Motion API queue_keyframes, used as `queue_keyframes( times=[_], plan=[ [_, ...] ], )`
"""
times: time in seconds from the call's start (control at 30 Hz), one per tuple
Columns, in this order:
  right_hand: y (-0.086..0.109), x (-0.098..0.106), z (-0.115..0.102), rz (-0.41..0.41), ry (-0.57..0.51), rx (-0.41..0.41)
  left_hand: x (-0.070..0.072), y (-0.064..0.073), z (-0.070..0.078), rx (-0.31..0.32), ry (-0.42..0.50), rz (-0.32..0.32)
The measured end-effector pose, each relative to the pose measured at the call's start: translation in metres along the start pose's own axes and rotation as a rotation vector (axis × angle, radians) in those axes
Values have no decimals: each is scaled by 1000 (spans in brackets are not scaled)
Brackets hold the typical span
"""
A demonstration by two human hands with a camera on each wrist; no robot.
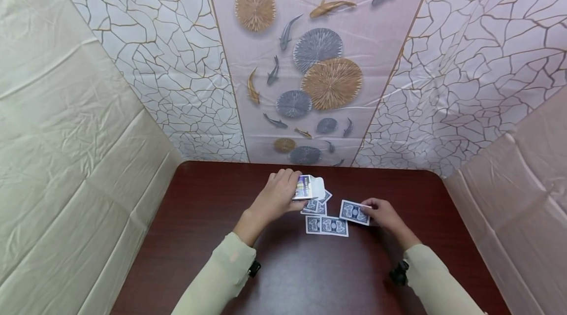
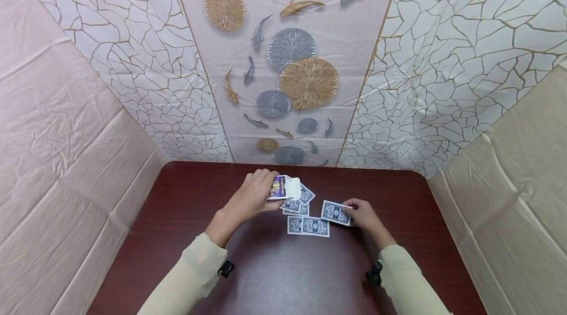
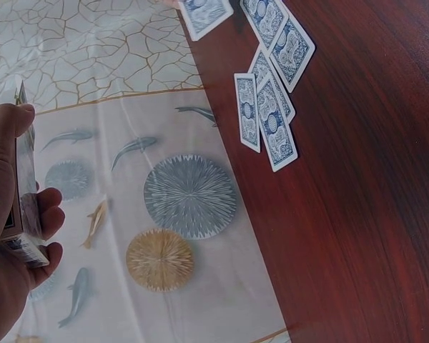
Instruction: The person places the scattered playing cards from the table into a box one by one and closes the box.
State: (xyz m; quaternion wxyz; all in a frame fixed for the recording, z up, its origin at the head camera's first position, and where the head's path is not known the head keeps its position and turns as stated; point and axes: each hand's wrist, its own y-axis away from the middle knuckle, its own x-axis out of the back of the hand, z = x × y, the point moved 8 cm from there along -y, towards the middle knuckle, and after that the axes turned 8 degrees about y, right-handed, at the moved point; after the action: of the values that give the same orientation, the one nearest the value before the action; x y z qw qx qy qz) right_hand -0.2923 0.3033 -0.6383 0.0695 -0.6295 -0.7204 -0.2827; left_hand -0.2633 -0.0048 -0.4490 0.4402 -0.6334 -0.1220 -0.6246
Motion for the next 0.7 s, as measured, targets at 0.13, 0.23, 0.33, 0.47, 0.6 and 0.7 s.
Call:
queue_keyframes(
  times=[0.13,0.23,0.33,0.47,0.6,0.7],
  plan=[
    [4,1,-7,-24,-102,11,0,0,0,3,-1,-2],
    [8,2,-15,-37,-153,19,0,0,-1,6,0,-10],
    [12,3,-23,-42,-167,31,0,0,-1,9,-4,-14],
    [16,6,-32,-43,-171,59,0,0,0,4,-5,-8],
    [18,9,-41,-43,-187,72,1,0,1,-13,0,3],
    [22,13,-49,-45,-199,82,1,0,1,-17,2,6]
  ],
)
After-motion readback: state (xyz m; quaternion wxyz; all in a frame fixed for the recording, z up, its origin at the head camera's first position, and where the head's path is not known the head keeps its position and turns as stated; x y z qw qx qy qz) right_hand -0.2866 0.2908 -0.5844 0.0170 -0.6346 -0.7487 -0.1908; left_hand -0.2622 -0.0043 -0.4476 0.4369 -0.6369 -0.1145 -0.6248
